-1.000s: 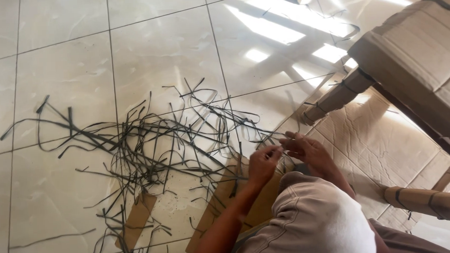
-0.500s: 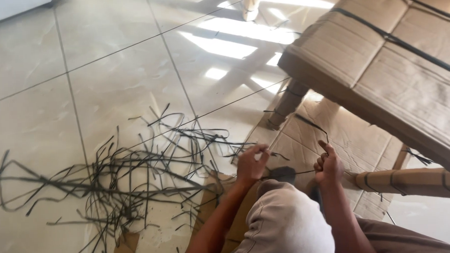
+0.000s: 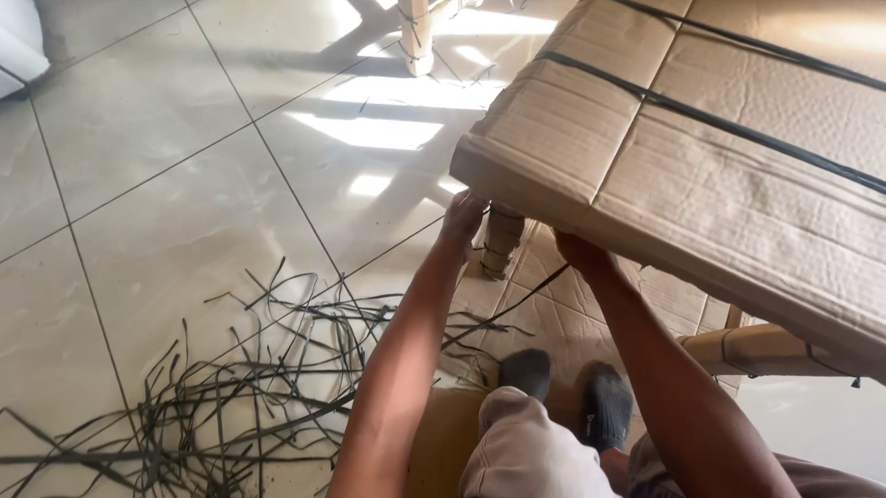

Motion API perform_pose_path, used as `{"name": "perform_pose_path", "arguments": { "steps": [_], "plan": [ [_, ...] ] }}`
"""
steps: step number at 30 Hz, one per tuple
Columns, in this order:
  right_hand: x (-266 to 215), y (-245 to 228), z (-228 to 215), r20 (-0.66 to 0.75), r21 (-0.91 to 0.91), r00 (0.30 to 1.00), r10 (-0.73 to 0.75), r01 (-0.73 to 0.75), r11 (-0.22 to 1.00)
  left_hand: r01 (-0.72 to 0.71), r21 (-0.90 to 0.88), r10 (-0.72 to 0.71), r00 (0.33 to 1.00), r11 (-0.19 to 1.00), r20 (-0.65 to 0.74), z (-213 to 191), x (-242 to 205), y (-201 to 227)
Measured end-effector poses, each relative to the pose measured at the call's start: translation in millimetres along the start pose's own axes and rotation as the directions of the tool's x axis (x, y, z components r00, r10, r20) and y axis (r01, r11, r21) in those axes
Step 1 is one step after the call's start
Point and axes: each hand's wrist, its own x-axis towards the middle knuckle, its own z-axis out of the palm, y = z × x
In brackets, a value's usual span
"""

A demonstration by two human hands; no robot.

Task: Packaging a wooden chair seat with cardboard and securing it with plastic strips

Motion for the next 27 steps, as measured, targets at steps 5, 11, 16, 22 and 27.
{"name": "perform_pose_path", "arguments": {
  "steps": [5, 11, 16, 22, 27],
  "plan": [
    [-4, -16, 5, 0.058, -0.024, 0.998, 0.012, -0.01, 1.0, 0.04, -0.248, -0.046, 0.999, 0.968, -0.016, 5, 15, 0],
    [-18, -26, 7, 0.135, -0.059, 0.99, 0.043, -0.035, 0.998, 0.1, -0.583, -0.142, 0.989, 0.806, -0.027, 7, 22, -2],
    [-46, 8, -34, 0.206, -0.012, 0.962, 0.18, -0.182, 0.983, -0.069, -0.893, -0.264, 0.943, 0.444, -0.204, -35, -4, 5],
    [-79, 78, -124, 0.04, -0.052, 0.955, 0.294, -0.291, 0.955, -0.085, -0.772, -0.22, 0.934, 0.63, -0.281, -126, -70, 23],
    [-86, 74, -188, 0.016, 0.055, 0.962, 0.272, -0.272, 0.961, -0.239, -0.567, 0.03, 0.935, 0.788, -0.354, -113, -146, 64]
  ]
}}
